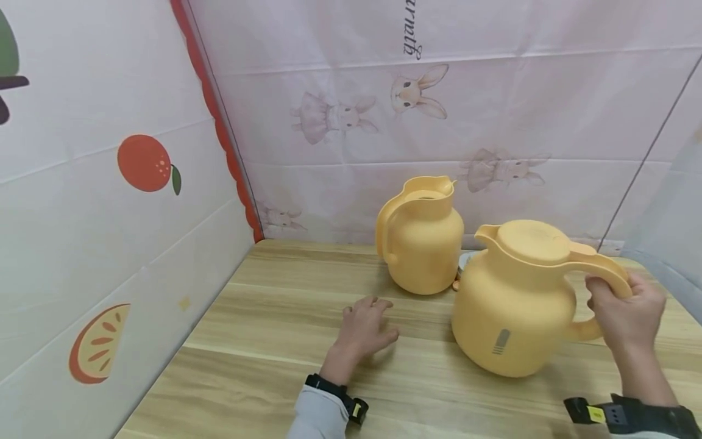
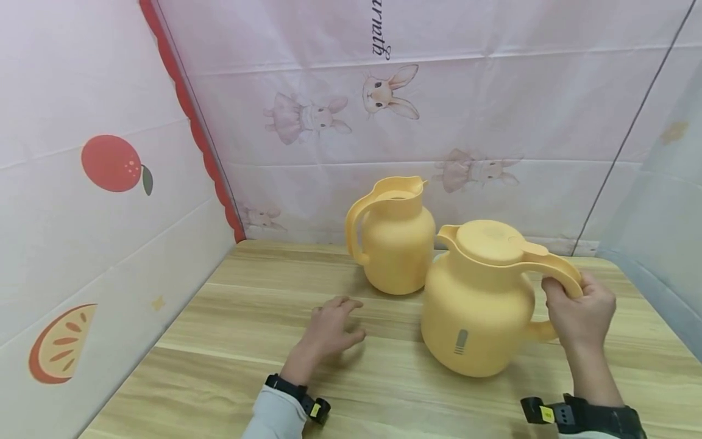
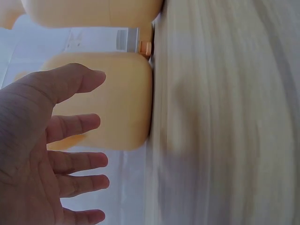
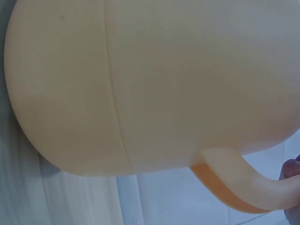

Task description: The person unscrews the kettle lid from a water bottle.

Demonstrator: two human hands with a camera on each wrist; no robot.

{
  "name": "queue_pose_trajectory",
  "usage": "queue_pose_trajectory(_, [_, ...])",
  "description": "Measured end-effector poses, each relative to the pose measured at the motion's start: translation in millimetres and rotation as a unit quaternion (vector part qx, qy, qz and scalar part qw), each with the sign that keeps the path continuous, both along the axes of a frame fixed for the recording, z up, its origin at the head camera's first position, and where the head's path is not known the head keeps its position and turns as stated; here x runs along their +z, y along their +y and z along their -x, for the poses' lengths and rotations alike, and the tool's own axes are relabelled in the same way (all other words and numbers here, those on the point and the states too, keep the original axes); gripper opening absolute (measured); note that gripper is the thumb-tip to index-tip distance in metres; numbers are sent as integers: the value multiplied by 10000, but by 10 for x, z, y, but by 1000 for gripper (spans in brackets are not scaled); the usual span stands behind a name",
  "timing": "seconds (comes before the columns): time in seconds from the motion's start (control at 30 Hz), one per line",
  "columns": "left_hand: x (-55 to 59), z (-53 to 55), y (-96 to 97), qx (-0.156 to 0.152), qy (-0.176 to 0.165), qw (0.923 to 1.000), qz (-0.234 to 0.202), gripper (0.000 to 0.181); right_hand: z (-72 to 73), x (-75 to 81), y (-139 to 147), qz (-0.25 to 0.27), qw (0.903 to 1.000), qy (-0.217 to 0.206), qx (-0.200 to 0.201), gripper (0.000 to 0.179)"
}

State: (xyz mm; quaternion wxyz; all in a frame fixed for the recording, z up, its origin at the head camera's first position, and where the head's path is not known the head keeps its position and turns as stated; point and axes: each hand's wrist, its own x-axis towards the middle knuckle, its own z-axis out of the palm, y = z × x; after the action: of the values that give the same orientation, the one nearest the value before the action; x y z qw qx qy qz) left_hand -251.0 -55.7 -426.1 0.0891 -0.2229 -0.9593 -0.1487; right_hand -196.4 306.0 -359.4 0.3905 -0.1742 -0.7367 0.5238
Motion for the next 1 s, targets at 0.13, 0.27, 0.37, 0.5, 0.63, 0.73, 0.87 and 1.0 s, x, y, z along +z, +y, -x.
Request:
queue_pose_trajectory(0.13, [10,-11,-61,14,34,10000,-14,52,18,21,-113,146,9998,36,126,25])
queue_pose_trajectory(0.27, [7,-19,-131,47,57,10000,-63,52,52,28,-237,86,9997,60,230,22])
queue_pose_trajectory(0.37, [5,-23,-181,59,77,9999,-107,51,81,29,-320,13,9995,62,305,19])
queue_pose_trajectory(0.5, [0,-22,-243,66,94,9998,-149,51,113,26,-402,10,9991,54,422,18])
queue_pose_trajectory(0.63, [0,-15,-307,123,44,9996,-236,51,134,5,-465,101,9983,22,567,17])
queue_pose_trajectory(0.73, [11,-10,-357,181,-15,9993,-312,51,143,-18,-516,172,9972,48,722,16])
queue_pose_trajectory(0.87, [17,-2,-424,290,-97,9989,-353,52,151,-37,-591,169,9948,183,985,17])
queue_pose_trajectory(1.0, [23,-10,-480,376,-142,9983,-433,52,158,-40,-661,61,9914,264,1281,18])
